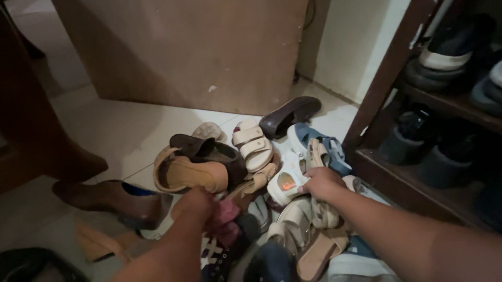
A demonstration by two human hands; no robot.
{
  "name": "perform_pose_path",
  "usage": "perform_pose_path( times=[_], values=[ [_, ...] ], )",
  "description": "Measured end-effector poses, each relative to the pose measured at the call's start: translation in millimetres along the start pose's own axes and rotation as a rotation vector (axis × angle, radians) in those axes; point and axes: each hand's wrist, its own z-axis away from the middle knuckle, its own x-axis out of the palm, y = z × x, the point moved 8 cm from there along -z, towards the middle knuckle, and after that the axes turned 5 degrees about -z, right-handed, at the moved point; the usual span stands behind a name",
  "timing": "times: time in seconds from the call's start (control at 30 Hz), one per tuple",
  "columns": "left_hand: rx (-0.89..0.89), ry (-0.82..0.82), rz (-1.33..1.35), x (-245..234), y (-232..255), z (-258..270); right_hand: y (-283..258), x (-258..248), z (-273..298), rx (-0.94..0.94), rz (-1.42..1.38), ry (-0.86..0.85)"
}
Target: The person sits on the floor and wipes several pairs of shoes with a pink cloth. They pick up a pair of white sneakers, wipe them, and place them on a wooden shoe rack. They repeat this process with a pair of beige sneakers and a pair of white sandals, organizing them on the rack as they finish.
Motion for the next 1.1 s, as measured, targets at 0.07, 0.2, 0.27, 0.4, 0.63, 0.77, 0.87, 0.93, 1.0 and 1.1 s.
perform_pose_path(
  times=[0.07, 0.2, 0.27, 0.4, 0.63, 0.77, 0.87, 0.93, 1.0, 1.1],
  values=[
    [0.02, -0.014, 0.003, -1, -1, 5, 14, 4, -8, -0.028, -0.128, -0.005],
    [0.092, 0.001, 0.103, 6, -2, 12, 38, 11, -14, -0.048, -0.432, -0.042],
    [0.137, 0.07, 0.123, 9, -2, 3, 42, 12, -12, -0.04, -0.536, -0.09],
    [0.331, 0.304, 0.399, 3, -6, -14, 43, -1, -7, -0.006, -0.675, -0.162],
    [0.379, 0.345, 0.44, -16, -2, -19, 44, -10, 11, 0.026, -0.714, -0.229],
    [0.516, 0.383, 0.555, -20, 8, -23, 40, -13, 15, -0.025, -0.73, -0.252],
    [0.488, 0.397, 0.459, -23, 7, -21, 36, -25, 26, -0.046, -0.722, -0.225],
    [0.521, 0.451, 0.438, -36, 13, -6, 31, -32, 36, -0.051, -0.718, -0.195],
    [0.491, 0.51, 0.396, -56, 20, 19, 20, -39, 43, -0.076, -0.734, -0.189],
    [0.344, 0.518, 0.356, -97, 36, 63, -1, -54, 54, -0.128, -0.743, -0.19]
  ],
)
